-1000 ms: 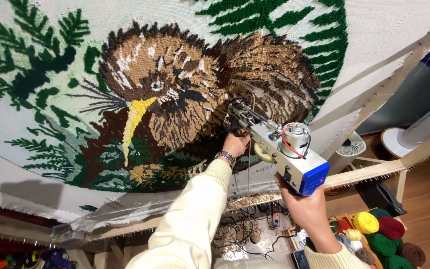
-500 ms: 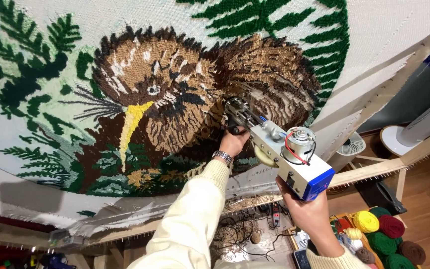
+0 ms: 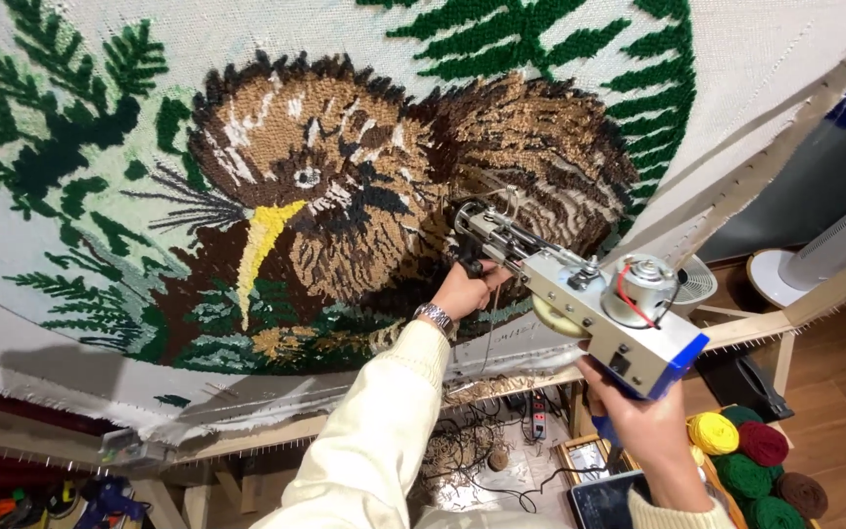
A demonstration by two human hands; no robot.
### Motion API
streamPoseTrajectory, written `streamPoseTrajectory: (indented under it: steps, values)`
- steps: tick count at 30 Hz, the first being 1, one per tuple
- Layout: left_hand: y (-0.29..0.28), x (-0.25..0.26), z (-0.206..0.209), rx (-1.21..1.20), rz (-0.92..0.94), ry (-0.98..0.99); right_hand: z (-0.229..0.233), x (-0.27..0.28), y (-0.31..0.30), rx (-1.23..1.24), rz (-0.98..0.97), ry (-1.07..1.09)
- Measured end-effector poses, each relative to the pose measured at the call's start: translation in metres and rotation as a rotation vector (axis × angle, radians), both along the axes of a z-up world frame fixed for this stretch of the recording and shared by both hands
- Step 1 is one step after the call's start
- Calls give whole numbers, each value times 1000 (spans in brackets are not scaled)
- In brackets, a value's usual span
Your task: A person uses a tufting gun to fill in a kiwi bird design on a rug canvas mounted on a vertical frame.
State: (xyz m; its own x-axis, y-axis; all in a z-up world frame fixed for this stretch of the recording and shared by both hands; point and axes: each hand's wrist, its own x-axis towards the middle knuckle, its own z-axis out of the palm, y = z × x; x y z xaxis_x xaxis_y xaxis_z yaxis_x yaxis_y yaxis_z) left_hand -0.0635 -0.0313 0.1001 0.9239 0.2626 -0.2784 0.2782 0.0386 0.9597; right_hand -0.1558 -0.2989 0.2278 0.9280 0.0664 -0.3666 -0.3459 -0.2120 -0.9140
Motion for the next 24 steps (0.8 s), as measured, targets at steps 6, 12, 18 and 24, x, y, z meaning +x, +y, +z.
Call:
streamPoseTrajectory:
  steps: [6, 12, 18, 24]
  values:
    - [-17, -22, 37, 160, -145, 23, -53, 13, -41, 223, 67, -337]
    - [-38, -36, 65, 215, -120, -85, -49, 3, -55, 244, 151, -427]
    - [-43, -37, 52, 226, -100, 36, -35, -6, -44, 187, 70, -305]
    - [-38, -26, 7, 106, -21, -6, -57, 1, -41, 248, 105, -310]
